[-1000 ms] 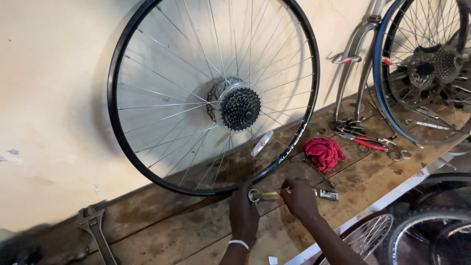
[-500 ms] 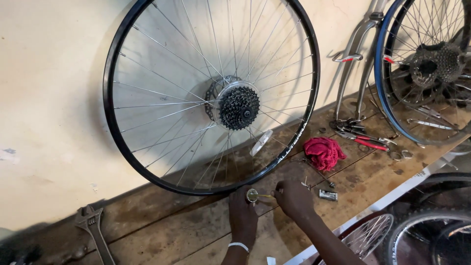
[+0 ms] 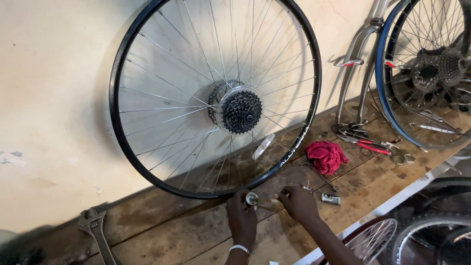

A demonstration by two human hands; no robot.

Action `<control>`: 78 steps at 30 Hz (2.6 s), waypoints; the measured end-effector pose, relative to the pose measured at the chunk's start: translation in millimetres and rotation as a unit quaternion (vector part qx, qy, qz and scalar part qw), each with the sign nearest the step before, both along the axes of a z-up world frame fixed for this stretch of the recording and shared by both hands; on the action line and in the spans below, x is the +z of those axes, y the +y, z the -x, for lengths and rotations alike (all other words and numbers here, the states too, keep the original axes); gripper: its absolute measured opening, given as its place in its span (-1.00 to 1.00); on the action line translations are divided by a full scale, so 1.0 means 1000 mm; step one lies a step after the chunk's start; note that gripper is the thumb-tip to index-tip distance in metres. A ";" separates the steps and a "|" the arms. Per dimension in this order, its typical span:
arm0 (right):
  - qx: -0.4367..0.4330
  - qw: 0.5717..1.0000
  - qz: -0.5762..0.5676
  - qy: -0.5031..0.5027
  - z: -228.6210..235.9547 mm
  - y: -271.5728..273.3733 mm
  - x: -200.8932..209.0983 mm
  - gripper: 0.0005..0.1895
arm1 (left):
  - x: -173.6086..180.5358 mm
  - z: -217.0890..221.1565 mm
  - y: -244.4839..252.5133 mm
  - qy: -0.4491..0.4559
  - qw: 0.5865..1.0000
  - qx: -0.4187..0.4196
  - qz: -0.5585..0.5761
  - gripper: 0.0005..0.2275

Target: Cleaning a bicycle cassette on a rear wheel using a brush and a cloth on a workbench.

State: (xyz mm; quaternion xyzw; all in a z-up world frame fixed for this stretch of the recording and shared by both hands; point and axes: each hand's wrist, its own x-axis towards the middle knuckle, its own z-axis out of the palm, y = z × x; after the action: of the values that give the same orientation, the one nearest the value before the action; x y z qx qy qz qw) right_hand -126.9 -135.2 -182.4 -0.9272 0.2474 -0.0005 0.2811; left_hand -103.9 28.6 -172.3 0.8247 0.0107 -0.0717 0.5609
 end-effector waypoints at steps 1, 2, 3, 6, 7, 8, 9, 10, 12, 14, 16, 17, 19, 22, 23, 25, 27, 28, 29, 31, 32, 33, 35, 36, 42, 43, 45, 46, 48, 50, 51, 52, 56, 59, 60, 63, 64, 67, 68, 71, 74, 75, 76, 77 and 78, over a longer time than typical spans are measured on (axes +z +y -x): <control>0.001 1.000 0.000 -0.001 -0.003 -0.005 -0.009 -0.60 | 0.000 -0.002 0.001 -0.001 1.000 0.001 0.000 -0.72; 0.011 0.999 -0.032 -0.005 -0.006 -0.010 -0.019 -0.56 | 0.001 -0.005 0.002 0.002 1.000 0.006 -0.007 -0.69; 0.020 0.998 -0.064 -0.007 -0.006 -0.016 -0.029 -0.50 | 0.001 -0.005 0.003 0.006 1.000 0.011 -0.014 -0.65; -0.020 0.981 -0.191 0.005 0.009 0.000 0.013 -0.50 | 0.003 -0.003 0.003 0.001 1.000 0.003 -0.023 -0.66; -0.019 0.981 -0.192 0.006 0.010 -0.001 0.014 -0.50 | -0.002 -0.004 0.004 0.001 1.000 0.003 -0.023 -0.66; -0.001 0.976 -0.218 -0.002 0.010 -0.003 0.014 -0.59 | -0.006 -0.006 0.004 -0.007 1.000 -0.003 -0.028 -0.67; 0.018 0.970 -0.243 -0.010 0.011 -0.005 0.015 -0.66 | -0.010 -0.007 0.004 -0.016 0.999 -0.011 -0.031 -0.67; 0.018 0.970 -0.243 -0.011 0.013 -0.006 0.018 -0.66 | -0.007 -0.005 0.004 -0.016 0.999 -0.011 -0.031 -0.67; 0.002 0.968 -0.249 -0.029 0.014 -0.009 0.024 -0.70 | 0.000 -0.003 0.005 0.027 0.999 0.017 -0.017 -0.62; -0.004 0.962 -0.268 -0.052 0.017 -0.011 0.038 -0.67 | -0.018 -0.007 0.010 -0.062 0.996 0.030 -0.048 -0.65; -0.009 0.955 -0.288 -0.076 0.016 -0.012 0.054 -0.63 | -0.026 -0.011 0.014 -0.152 0.984 0.044 -0.080 -0.66; 0.019 0.946 -0.291 -0.141 0.013 -0.012 0.065 -0.73 | -0.025 -0.017 0.013 -0.163 0.980 0.100 -0.063 -0.73; 0.052 0.932 -0.291 -0.211 0.004 -0.014 0.085 -0.77 | 0.002 -0.027 0.011 -0.179 0.970 0.158 -0.042 -0.80; 0.008 0.936 -0.275 -0.219 -0.011 -0.016 0.114 -0.65 | 0.076 -0.039 0.009 -0.374 0.911 0.169 0.032 -0.99; 0.027 0.919 -0.294 -0.263 -0.017 -0.016 0.124 -0.67 | 0.100 -0.045 0.008 -0.435 0.886 0.160 0.020 -0.93; 0.050 0.897 -0.311 -0.309 -0.029 -0.015 0.145 -0.69 | 0.139 -0.060 0.004 -0.497 0.854 0.152 0.008 -0.86; 0.067 0.888 -0.266 -0.370 -0.039 -0.013 0.165 -0.75 | 0.166 -0.080 0.000 -0.534 0.839 0.071 -0.083 -0.42; 0.069 0.887 -0.266 -0.372 -0.045 -0.014 0.171 -0.75 | 0.174 -0.085 -0.001 -0.536 0.837 0.072 -0.083 -0.42; 0.079 0.884 -0.262 -0.378 -0.051 -0.015 0.175 -0.74 | 0.181 -0.089 -0.003 -0.534 0.838 0.023 -0.115 -0.39; 0.090 0.881 -0.258 -0.386 -0.062 -0.022 0.176 -0.74 | 0.187 -0.095 -0.005 -0.531 0.834 -0.026 -0.147 -0.35; 0.080 0.899 -0.225 -0.367 -0.069 -0.029 0.172 -0.76 | 0.185 -0.096 -0.005 -0.505 0.854 -0.047 -0.117 -0.41; 0.069 0.915 -0.192 -0.348 -0.074 -0.034 0.167 -0.78 | 0.183 -0.097 -0.004 -0.477 0.872 -0.069 -0.087 -0.47; 0.054 0.927 -0.165 -0.333 -0.074 -0.037 0.170 -0.76 | 0.185 -0.093 -0.006 -0.461 0.881 -0.068 -0.080 -0.47; 0.040 0.938 -0.138 -0.316 -0.074 -0.039 0.172 -0.73 | 0.186 -0.092 -0.008 -0.444 0.890 -0.065 -0.073 -0.47; -0.015 0.937 -0.110 -0.330 -0.074 -0.037 0.169 -0.73 | 0.188 -0.096 -0.006 -0.403 0.911 -0.062 -0.059 -0.50; -0.014 0.938 -0.111 -0.329 -0.073 -0.036 0.170 -0.73 | 0.185 -0.098 -0.005 -0.403 0.911 -0.061 -0.060 -0.50; -0.008 0.936 -0.091 -0.340 -0.073 -0.033 0.172 -0.73 | 0.179 -0.103 -0.003 -0.444 0.893 -0.066 -0.034 -0.41; -0.006 0.936 -0.091 -0.341 -0.080 -0.029 0.173 -0.73 | 0.179 -0.103 -0.003 -0.445 0.893 -0.064 -0.034 -0.41; 0.018 0.905 -0.040 -0.422 -0.091 -0.023 0.175 -0.85 | 0.179 -0.104 -0.005 -0.434 0.896 -0.067 -0.060 -0.38; 0.030 0.896 -0.033 -0.443 -0.089 -0.014 0.185 -0.85 | 0.185 -0.100 -0.008 -0.421 0.902 -0.064 -0.062 -0.40; 0.041 0.885 -0.026 -0.464 -0.088 -0.009 0.189 -0.85 | 0.187 -0.098 -0.010 -0.409 0.908 -0.061 -0.065 -0.42; 0.041 0.885 -0.025 -0.463 -0.086 -0.016 0.183 -0.85 | 0.187 -0.097 -0.011 -0.409 0.908 -0.061 -0.065 -0.42; -0.011 0.882 -0.020 -0.472 -0.088 -0.025 0.168 -0.90 | 0.190 -0.096 -0.012 -0.396 0.911 -0.069 -0.091 -0.42; -0.012 0.881 -0.023 -0.473 -0.091 -0.010 0.173 -0.91 | 0.192 -0.097 -0.013 -0.393 0.912 -0.074 -0.092 -0.41; 0.002 0.880 -0.018 -0.474 -0.091 -0.003 0.176 -0.92 | 0.193 -0.096 -0.014 -0.389 0.913 -0.075 -0.097 -0.40; -0.038 0.888 -0.008 -0.457 -0.090 -0.006 0.181 -0.92 | 0.198 -0.095 -0.012 -0.392 0.912 -0.086 -0.085 -0.43; -0.039 0.889 -0.009 -0.457 -0.089 -0.012 0.174 -0.92 | 0.197 -0.095 -0.013 -0.392 0.912 -0.087 -0.085 -0.43; -0.066 0.888 0.013 -0.454 -0.090 -0.013 0.169 -0.90 | 0.198 -0.096 -0.014 -0.372 0.918 -0.085 -0.111 -0.41; -0.059 0.892 0.025 -0.448 -0.089 -0.006 0.176 -0.89 | 0.199 -0.096 -0.014 -0.373 0.917 -0.085 -0.116 -0.41; -0.009 0.891 0.082 -0.446 -0.090 0.009 0.189 -0.91 | 0.198 -0.097 -0.015 -0.375 0.915 -0.086 -0.120 -0.42; 0.005 0.883 0.126 -0.453 -0.087 0.002 0.196 -0.93 | 0.202 -0.091 -0.016 -0.366 0.918 -0.093 -0.120 -0.42; -0.018 0.879 0.124 -0.460 -0.088 -0.001 0.199 -0.91 | 0.206 -0.091 -0.014 -0.358 0.921 -0.094 -0.121 -0.42; -0.017 0.878 0.124 -0.462 -0.089 -0.002 0.198 -0.91 | 0.208 -0.091 -0.014 -0.360 0.920 -0.092 -0.121 -0.42; -0.048 0.879 0.140 -0.454 -0.088 -0.003 0.196 -0.91 | 0.209 -0.089 -0.013 -0.357 0.922 -0.096 -0.118 -0.42; -0.078 0.878 0.155 -0.445 -0.088 -0.003 0.193 -0.91 | 0.210 -0.087 -0.013 -0.354 0.923 -0.100 -0.115 -0.41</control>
State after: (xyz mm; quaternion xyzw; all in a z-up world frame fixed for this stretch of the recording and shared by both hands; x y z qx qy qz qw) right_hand -39.1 -138.6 10.4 -0.8384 0.1646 -0.4737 0.2136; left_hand -16.6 15.7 37.5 0.8517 -0.2634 0.1710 0.4195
